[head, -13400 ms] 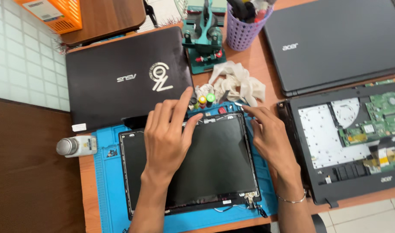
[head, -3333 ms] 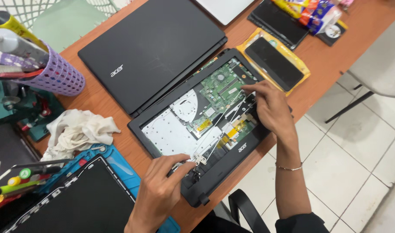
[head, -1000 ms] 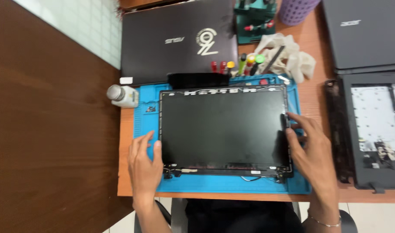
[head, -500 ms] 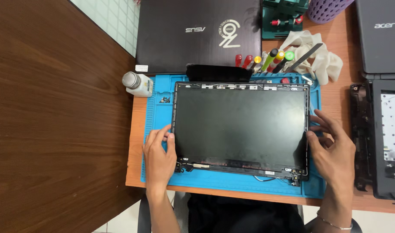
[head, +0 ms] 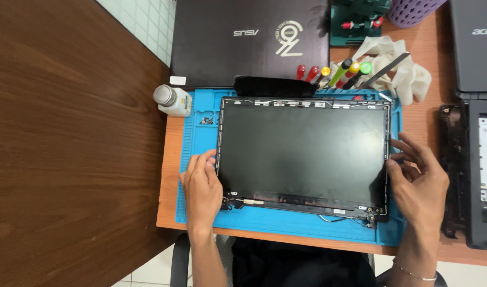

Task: The person works on a laptop display assembly, using a small screwdriver and their hands to route a thin internal wire along the bezel and secure it into the hinge mechanism. The person then handles a second laptop chassis, adjusting a similar internal wire within its interior.

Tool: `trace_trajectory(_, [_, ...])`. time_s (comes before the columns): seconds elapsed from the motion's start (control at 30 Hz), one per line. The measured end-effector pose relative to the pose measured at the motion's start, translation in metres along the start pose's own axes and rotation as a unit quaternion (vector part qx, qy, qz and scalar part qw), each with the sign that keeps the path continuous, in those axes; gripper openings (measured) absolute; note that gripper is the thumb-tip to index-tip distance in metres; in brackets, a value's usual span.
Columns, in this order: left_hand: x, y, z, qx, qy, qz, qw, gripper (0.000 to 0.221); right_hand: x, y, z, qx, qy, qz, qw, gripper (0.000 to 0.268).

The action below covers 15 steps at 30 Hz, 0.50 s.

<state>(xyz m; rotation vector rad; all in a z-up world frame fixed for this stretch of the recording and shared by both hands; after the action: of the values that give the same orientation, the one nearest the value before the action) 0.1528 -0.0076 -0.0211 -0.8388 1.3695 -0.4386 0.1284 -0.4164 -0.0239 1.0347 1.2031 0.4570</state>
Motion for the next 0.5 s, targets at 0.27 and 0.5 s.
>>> trace_trajectory(0.27, [-0.016,0.005,-0.005,-0.004,0.045,-0.088,0.995,0.031,0.003,0.041,-0.011,-0.103,-0.053,-0.160,0.980,0.048])
trace_trajectory(0.5, [-0.034,-0.003,-0.037,0.105,0.066,-0.035,0.992,0.034,0.062,0.109,-0.041,-0.226,0.041,-0.157,0.961,0.044])
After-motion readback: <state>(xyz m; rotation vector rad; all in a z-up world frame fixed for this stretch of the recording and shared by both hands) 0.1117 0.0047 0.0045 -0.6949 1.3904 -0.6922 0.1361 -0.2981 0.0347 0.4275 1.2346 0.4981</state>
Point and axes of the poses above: each hand's wrist, its own z-axis towards the middle knuckle, its own x-axis out of the palm, y = z × x, the point moved 8 cm from there along z, towards the middle knuckle, and after that the axes turned 6 degrees about -z, right-handed, at the moved point
